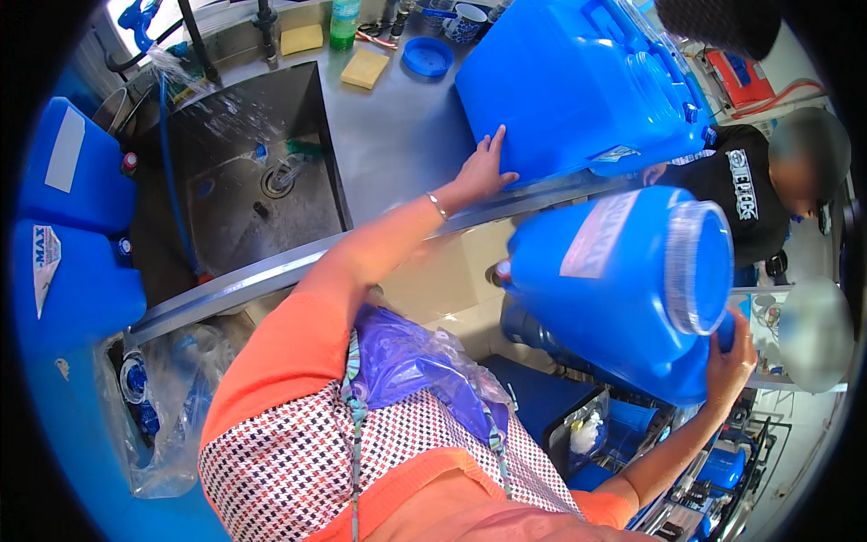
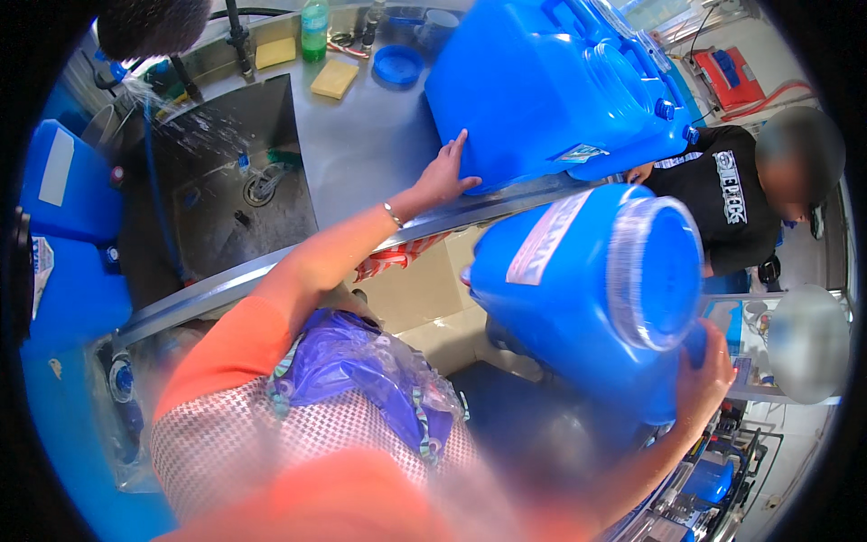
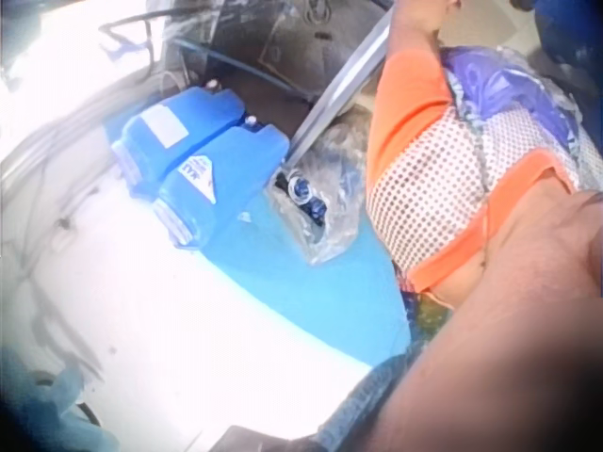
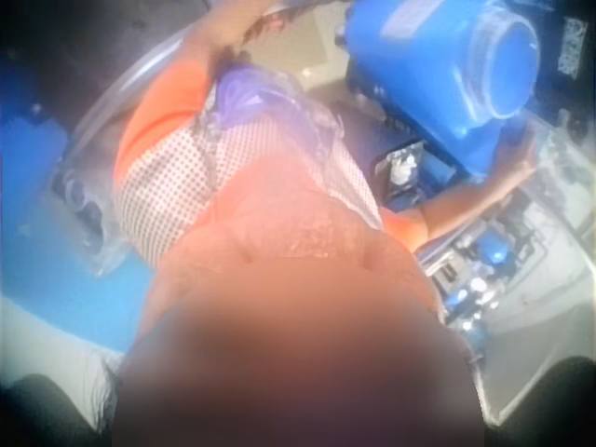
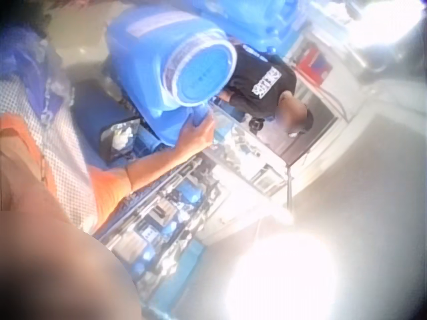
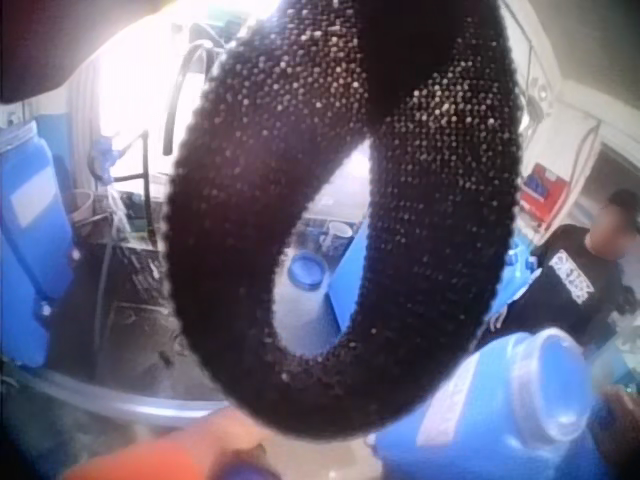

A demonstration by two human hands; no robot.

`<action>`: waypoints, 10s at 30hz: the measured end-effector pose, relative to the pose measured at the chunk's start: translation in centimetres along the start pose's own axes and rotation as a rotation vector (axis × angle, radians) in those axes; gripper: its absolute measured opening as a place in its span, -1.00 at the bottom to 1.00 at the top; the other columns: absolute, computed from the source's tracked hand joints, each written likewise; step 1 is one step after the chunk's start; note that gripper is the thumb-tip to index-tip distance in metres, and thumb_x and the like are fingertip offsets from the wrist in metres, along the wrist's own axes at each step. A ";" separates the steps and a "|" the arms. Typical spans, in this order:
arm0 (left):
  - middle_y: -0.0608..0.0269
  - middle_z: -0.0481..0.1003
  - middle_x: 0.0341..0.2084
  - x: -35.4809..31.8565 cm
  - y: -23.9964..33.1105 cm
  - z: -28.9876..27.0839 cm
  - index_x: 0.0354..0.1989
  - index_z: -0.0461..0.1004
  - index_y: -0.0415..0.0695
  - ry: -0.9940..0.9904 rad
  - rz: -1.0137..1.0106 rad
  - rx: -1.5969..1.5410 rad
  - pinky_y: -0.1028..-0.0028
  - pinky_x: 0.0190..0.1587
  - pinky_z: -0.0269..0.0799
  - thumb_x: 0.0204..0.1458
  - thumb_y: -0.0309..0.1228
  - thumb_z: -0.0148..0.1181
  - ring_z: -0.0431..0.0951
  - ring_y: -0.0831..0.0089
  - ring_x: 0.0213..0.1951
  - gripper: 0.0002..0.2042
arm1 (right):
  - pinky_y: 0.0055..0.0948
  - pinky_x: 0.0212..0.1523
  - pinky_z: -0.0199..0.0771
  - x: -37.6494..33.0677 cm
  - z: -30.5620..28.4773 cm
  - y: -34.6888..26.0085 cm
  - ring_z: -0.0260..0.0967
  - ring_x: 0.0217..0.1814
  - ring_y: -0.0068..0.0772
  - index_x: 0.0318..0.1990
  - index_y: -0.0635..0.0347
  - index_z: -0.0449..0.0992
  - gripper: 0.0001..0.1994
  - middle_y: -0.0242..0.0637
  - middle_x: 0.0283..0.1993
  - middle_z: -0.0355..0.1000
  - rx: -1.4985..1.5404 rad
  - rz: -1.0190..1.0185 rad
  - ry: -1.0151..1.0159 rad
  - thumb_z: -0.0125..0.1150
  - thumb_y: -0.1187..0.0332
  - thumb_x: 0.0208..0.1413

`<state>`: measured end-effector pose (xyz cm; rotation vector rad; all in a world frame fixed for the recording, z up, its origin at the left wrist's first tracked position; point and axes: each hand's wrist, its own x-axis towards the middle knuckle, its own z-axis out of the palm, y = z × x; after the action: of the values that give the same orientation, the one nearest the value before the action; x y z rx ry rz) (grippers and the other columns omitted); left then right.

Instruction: The person cleans a blue plastic jerrycan at a sink. They rinse the container with water, scrub the interior and exterior with a brush, and rinse again. The person also handles the container's cap and a plastic bag before placing the jerrycan aside.

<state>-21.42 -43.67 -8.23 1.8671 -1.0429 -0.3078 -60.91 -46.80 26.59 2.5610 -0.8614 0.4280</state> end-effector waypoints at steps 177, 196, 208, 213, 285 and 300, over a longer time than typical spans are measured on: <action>-0.15 0.21 0.23 -14.3 -17.8 -43.0 -0.02 0.50 -0.26 0.260 -0.588 0.716 -0.33 0.30 -0.18 0.10 -0.06 0.15 0.01 -0.14 0.38 -0.52 | -0.11 0.29 0.17 18.8 24.6 -74.8 0.19 0.31 0.11 0.17 0.30 0.34 -0.56 0.13 0.26 0.26 1.312 -1.331 -0.477 0.09 0.39 0.12; 0.27 0.40 -0.62 -22.2 -23.5 -52.9 -0.15 0.42 -0.21 0.490 -0.998 0.071 0.54 -0.63 0.34 0.20 0.01 0.05 0.42 0.56 -0.67 -0.56 | -0.03 -0.07 0.29 18.3 34.0 -84.7 0.27 -0.16 0.15 -0.17 0.31 0.36 -0.83 0.03 -0.24 0.31 1.622 -0.350 0.211 0.05 0.45 0.10; 0.10 0.52 -0.56 -21.4 -22.8 -52.8 0.00 0.41 -0.29 0.444 -1.017 0.241 0.37 -0.50 0.45 0.20 0.03 0.02 0.55 0.35 -0.60 -0.46 | 0.07 0.29 0.11 5.0 33.2 -75.0 0.16 0.16 0.45 0.22 0.65 0.00 -0.38 0.40 0.07 0.19 1.411 -0.656 -0.648 0.09 0.44 0.10; 0.10 0.52 -0.56 -21.2 -22.2 -52.4 -0.07 0.43 -0.28 0.424 -1.042 0.228 0.33 -0.48 0.45 0.21 0.04 0.00 0.57 0.32 -0.57 -0.48 | -0.12 0.23 0.27 10.8 37.5 -75.2 0.23 0.21 0.17 0.12 0.44 0.19 -0.61 0.24 0.17 0.21 1.523 0.176 -1.270 -0.02 0.55 0.12; 0.14 0.54 -0.58 -17.4 -24.3 -52.6 -0.24 0.44 -0.30 0.441 -0.976 0.238 0.35 -0.46 0.51 0.15 -0.02 0.08 0.58 0.30 -0.59 -0.54 | -0.06 0.04 0.24 8.6 21.9 -72.1 0.30 0.00 0.03 -0.19 0.16 0.43 -0.65 -0.05 -0.13 0.34 1.742 -1.201 -0.229 0.25 0.50 -0.26; 0.14 0.53 -0.61 -20.3 -23.6 -52.7 -0.27 0.48 -0.24 0.550 -1.033 0.258 0.40 -0.53 0.46 0.20 -0.04 0.06 0.56 0.37 -0.62 -0.58 | -0.05 0.11 0.22 3.5 33.6 -73.3 0.18 0.04 0.18 -0.08 0.36 0.27 -0.70 0.12 -0.12 0.20 1.599 -0.600 -0.594 0.05 0.49 0.00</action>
<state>10.09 8.66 -4.29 2.4045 0.3254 -0.2176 -6.98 -10.80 -21.46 4.2774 0.5306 0.1028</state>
